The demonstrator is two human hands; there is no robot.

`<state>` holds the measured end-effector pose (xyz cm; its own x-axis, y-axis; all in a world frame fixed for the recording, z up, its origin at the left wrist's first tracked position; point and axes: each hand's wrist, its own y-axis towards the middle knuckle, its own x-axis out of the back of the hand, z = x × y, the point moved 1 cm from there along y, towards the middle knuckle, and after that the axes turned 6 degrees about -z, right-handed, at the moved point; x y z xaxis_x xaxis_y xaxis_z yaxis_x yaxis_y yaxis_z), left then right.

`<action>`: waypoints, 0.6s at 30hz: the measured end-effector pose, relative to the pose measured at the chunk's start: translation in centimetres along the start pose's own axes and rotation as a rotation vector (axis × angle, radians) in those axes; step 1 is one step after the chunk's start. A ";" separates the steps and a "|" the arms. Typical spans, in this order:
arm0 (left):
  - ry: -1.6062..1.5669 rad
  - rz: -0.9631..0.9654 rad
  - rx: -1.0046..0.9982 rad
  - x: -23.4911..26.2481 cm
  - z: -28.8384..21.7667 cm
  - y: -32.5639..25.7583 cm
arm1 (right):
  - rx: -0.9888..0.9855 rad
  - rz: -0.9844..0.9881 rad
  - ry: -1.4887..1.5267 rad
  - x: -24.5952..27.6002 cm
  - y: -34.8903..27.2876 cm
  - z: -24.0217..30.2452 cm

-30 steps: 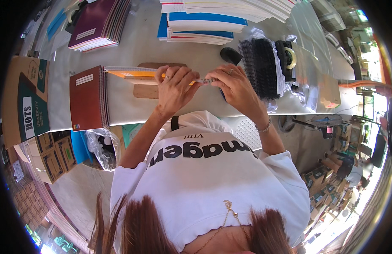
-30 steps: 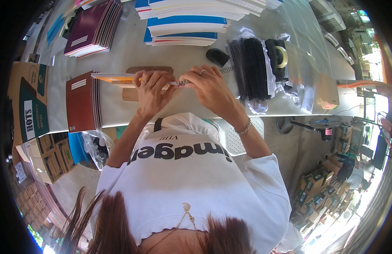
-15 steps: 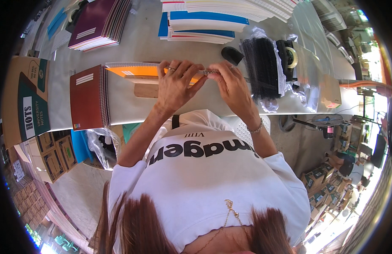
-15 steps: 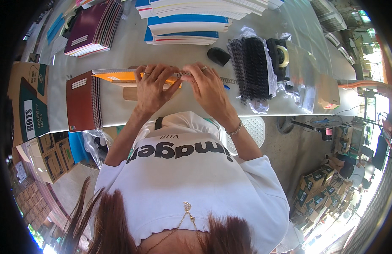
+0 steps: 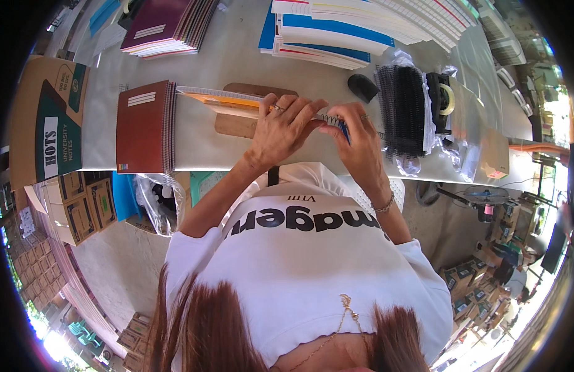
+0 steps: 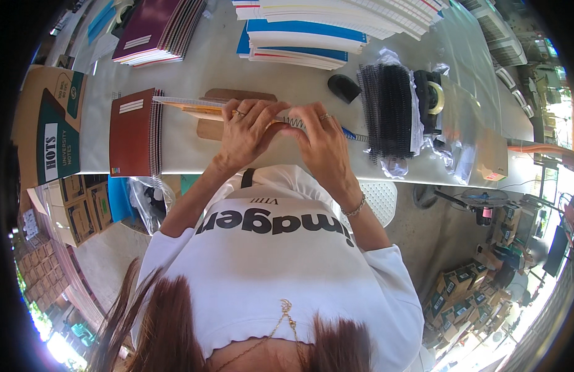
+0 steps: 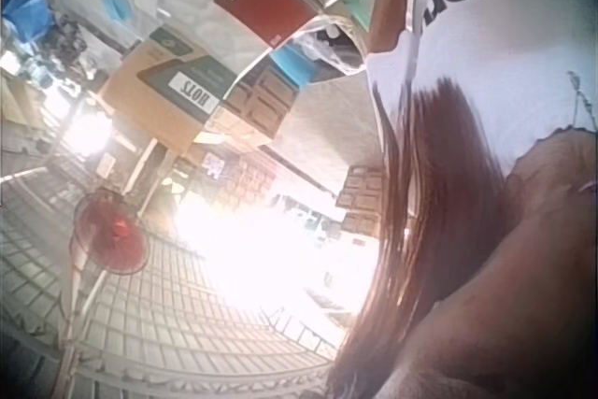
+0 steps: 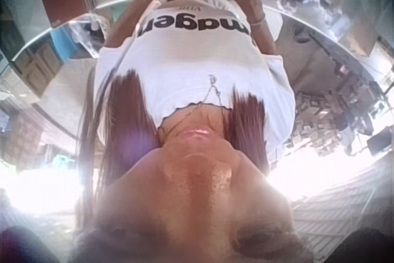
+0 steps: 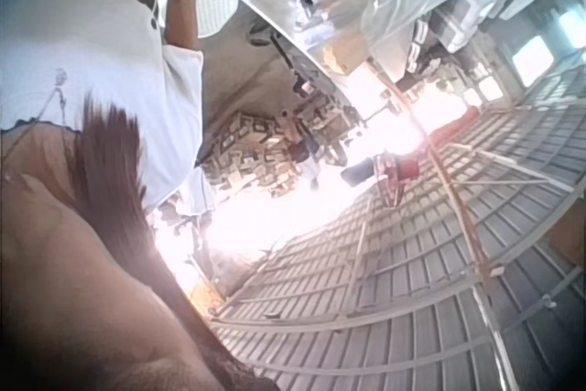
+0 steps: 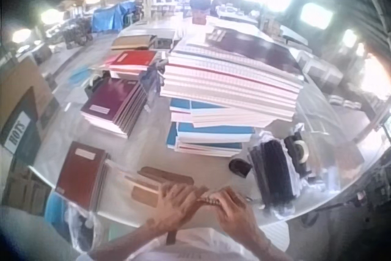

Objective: The person places notebooks one at a time into a wooden jig, manually threads a plastic spiral binding through the pre-punched holes by rotating the coil, and trims the excess binding using blue pliers.

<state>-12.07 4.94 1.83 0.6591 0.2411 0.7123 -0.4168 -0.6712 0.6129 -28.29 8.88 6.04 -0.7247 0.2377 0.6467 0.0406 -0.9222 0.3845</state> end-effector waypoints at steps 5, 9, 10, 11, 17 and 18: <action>-0.132 0.038 -0.108 0.1 0.9 0.1 | -0.008 0.083 -0.054 -0.1 -0.4 0.7; -0.256 0.177 -0.181 1.4 1.9 0.0 | -0.082 0.304 0.061 0.8 0.2 0.4; -0.245 0.199 -0.209 1.7 2.3 -0.2 | -0.110 0.379 0.125 1.2 0.8 -0.3; -0.234 0.220 -0.236 1.8 2.5 -0.2 | -0.107 0.355 0.185 1.0 0.8 -2.6; -0.289 0.217 -0.198 1.9 2.5 0.0 | -0.118 0.172 -0.292 0.5 2.9 -18.0; -0.294 0.215 -0.190 1.8 2.4 0.1 | -0.057 0.178 -0.322 0.2 2.6 -20.9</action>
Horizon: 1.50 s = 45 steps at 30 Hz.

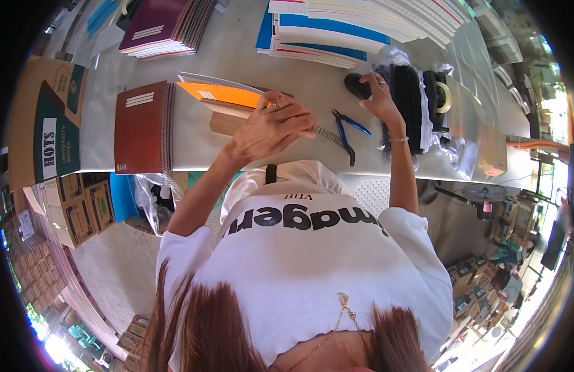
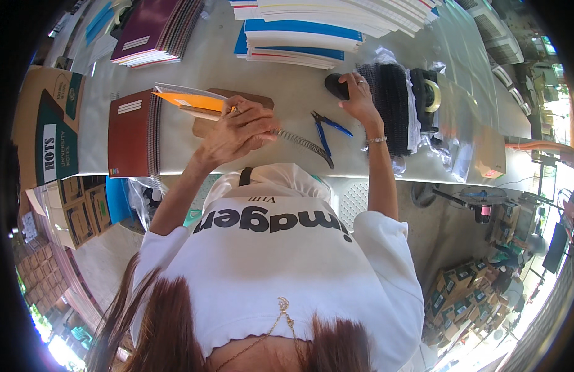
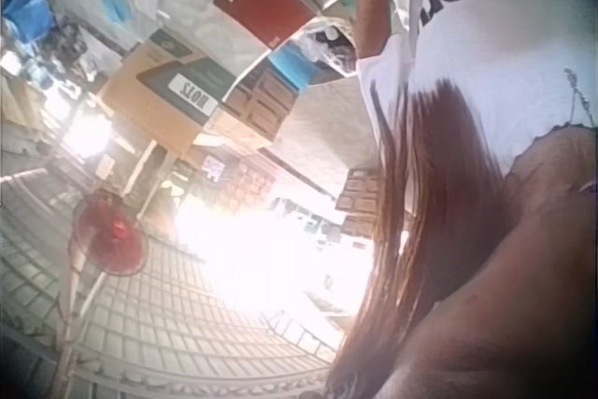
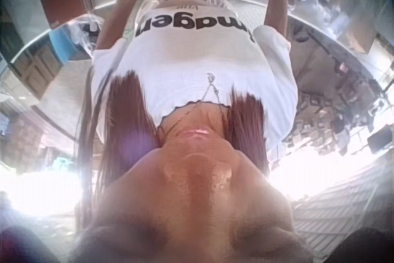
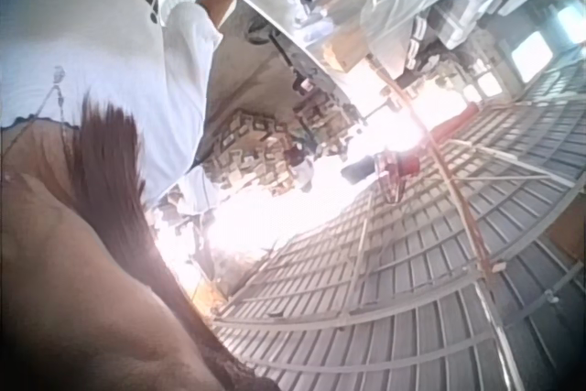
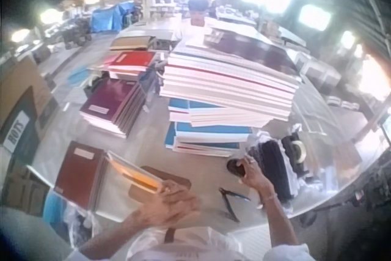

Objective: The person places notebooks one at a time into a wooden jig, manually threads a plastic spiral binding through the pre-punched holes by rotating the coil, and trims the excess binding using blue pliers.

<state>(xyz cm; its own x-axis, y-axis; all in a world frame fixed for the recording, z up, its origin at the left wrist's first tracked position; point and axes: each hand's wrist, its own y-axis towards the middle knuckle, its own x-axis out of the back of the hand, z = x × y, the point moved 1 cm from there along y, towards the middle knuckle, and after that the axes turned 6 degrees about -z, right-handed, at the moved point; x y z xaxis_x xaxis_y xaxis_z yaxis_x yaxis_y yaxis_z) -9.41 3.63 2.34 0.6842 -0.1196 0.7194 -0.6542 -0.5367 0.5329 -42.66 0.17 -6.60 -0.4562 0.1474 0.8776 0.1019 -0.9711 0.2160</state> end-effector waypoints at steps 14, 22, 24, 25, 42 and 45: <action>-0.010 -0.041 0.030 -0.2 0.0 0.4 | 0.049 -0.027 0.084 -4.3 -0.4 1.9; -0.054 -0.131 0.102 -0.7 0.0 0.7 | -0.357 0.250 0.852 -0.8 0.5 8.5; -0.042 -0.127 0.101 -0.8 0.1 0.7 | -0.326 0.307 1.133 0.6 0.6 10.1; -0.040 -0.104 0.096 -0.5 0.2 0.8 | -0.310 0.335 1.274 1.2 0.7 10.7; 0.371 -0.420 0.498 0.3 -2.3 0.0 | 0.137 0.612 1.161 7.5 1.9 13.8; 0.277 -0.372 0.500 0.0 -1.5 -0.3 | 0.125 0.554 0.673 6.2 2.6 14.3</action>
<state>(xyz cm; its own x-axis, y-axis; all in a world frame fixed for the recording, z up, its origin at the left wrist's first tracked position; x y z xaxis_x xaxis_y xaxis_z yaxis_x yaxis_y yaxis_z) -9.73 5.01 2.81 0.6838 0.3301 0.6507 -0.1182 -0.8299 0.5453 -32.57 1.21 5.53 -0.7326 -0.5192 0.4401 0.5410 -0.8365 -0.0863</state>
